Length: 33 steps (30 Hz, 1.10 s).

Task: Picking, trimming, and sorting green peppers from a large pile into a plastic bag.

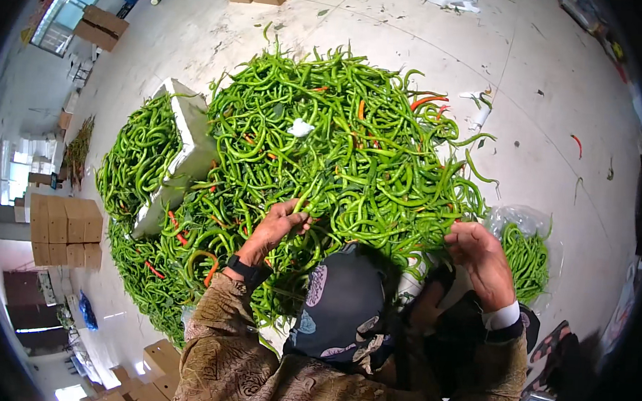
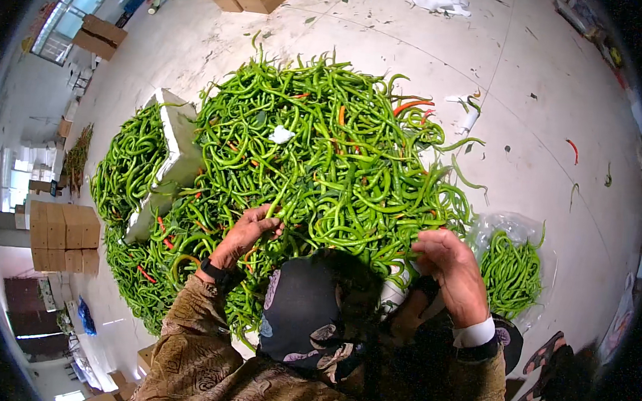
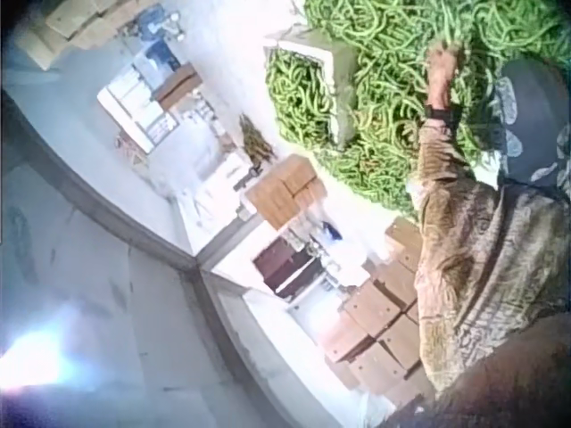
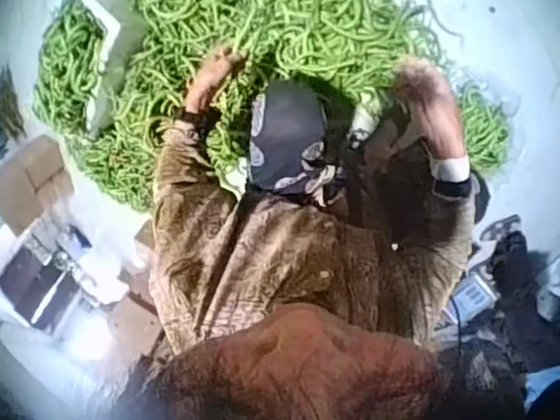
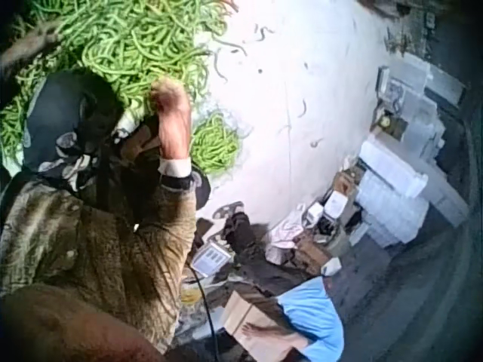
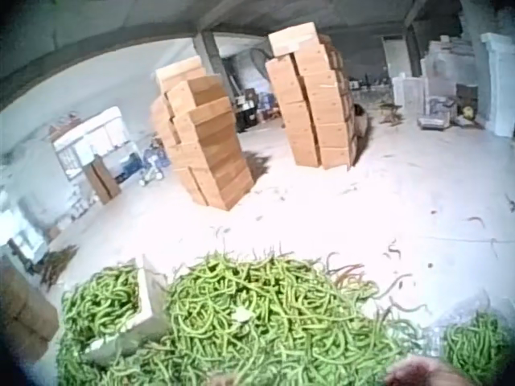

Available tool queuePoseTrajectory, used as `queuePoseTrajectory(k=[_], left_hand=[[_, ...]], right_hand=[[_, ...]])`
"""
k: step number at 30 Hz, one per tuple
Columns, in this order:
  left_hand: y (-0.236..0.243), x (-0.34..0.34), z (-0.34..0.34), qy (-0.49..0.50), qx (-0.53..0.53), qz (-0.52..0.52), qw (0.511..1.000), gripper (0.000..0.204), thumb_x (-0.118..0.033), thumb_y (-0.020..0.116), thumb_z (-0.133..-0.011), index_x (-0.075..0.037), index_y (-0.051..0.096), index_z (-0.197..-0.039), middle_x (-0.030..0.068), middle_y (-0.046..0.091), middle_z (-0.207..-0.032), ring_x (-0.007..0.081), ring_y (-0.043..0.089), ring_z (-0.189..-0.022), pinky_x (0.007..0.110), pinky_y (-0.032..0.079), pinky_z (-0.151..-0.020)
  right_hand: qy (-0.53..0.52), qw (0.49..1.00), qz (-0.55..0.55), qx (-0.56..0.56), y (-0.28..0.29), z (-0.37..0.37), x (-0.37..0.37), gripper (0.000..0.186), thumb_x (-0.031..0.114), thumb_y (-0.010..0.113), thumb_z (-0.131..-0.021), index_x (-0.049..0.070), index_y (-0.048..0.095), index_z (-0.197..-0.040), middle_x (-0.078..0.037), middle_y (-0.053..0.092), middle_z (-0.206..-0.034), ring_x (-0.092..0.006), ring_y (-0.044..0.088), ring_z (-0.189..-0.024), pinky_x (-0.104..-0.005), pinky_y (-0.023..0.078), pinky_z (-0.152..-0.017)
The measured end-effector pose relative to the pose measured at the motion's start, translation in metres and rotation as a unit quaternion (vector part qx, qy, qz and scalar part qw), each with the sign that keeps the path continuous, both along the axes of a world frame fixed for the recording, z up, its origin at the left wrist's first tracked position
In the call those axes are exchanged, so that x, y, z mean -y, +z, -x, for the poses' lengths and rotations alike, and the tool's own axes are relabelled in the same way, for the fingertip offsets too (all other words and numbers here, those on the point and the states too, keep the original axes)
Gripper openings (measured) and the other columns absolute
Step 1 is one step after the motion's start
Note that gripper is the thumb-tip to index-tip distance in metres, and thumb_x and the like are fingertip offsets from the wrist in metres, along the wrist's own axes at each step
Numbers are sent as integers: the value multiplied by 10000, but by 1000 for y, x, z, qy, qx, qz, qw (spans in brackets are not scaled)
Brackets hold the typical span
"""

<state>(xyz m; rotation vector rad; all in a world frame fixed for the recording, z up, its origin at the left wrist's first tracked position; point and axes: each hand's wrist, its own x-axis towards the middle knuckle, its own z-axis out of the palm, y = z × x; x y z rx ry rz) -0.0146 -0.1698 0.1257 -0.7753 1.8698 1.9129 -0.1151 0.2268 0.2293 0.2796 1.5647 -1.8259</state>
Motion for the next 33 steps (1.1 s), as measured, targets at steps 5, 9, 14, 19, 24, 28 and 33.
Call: queuePoseTrajectory(k=[5, 9, 14, 19, 24, 28, 33], left_hand=[[-10, 1, 32, -19, -27, 14, 999, 137, -87, 509, -980, -15, 585, -1069, 16, 625, -827, 87, 578, -685, 237, 479, -618], [10, -19, 81, -71, -45, 7, 996, 410, -118, 549, -982, 26, 488, -1362, 52, 637, -904, 100, 577, -734, 237, 476, -671], [-5, -54, 120, -156, -79, -16, 984, 475, -145, 600, -945, 44, 484, -1366, 85, 658, -1015, 143, 603, -816, 280, 491, -787], [-131, -84, 124, -236, -261, 367, 861, 895, -356, 858, -727, 12, 432, -1422, 259, 513, -1367, 364, 534, -1230, 396, 438, -1015], [-155, -107, 126, -173, -237, 466, 835, 590, -121, 787, -740, 6, 535, -1257, 188, 650, -987, 349, 631, -949, 416, 511, -832], [-79, -98, 129, -81, -200, 126, 968, 387, -5, 669, -769, -24, 601, -1150, 44, 651, -927, 144, 577, -794, 267, 484, -739], [4, -82, 114, -142, -100, 85, 981, 379, 2, 665, -800, -25, 604, -1173, -21, 623, -974, 84, 558, -850, 227, 457, -781]], right_hand=[[0, 1000, 0, 0, 8, 15, 14, 249, 176, 556, -989, 2, 585, -1164, -65, 627, -1027, -103, 551, -819, -234, 439, -727], [-17, 999, -39, 28, 5, 21, 18, 261, 160, 562, -982, -1, 574, -1187, -70, 627, -1064, -110, 554, -836, -242, 453, -754], [-28, 998, -47, 32, 10, 23, 18, 264, 164, 557, -985, 4, 577, -1194, -65, 631, -1063, -108, 557, -838, -238, 454, -758], [-45, 999, -13, -18, 17, 26, 6, 253, 239, 580, -988, 74, 627, -1174, -19, 634, -1054, -118, 550, -890, -263, 439, -790], [-86, 996, 16, -17, 23, 27, -7, 262, 247, 559, -999, 55, 621, -1168, -16, 634, -1031, -81, 530, -841, -232, 441, -753], [-86, 995, 32, -26, 21, 31, -26, 255, 237, 568, -991, 56, 617, -1163, -7, 634, -1032, -81, 530, -842, -226, 435, -743], [-95, 994, 46, -30, 32, 29, -40, 324, 202, 589, -950, 16, 582, -1215, -30, 629, -1049, -83, 534, -843, -216, 442, -747]])
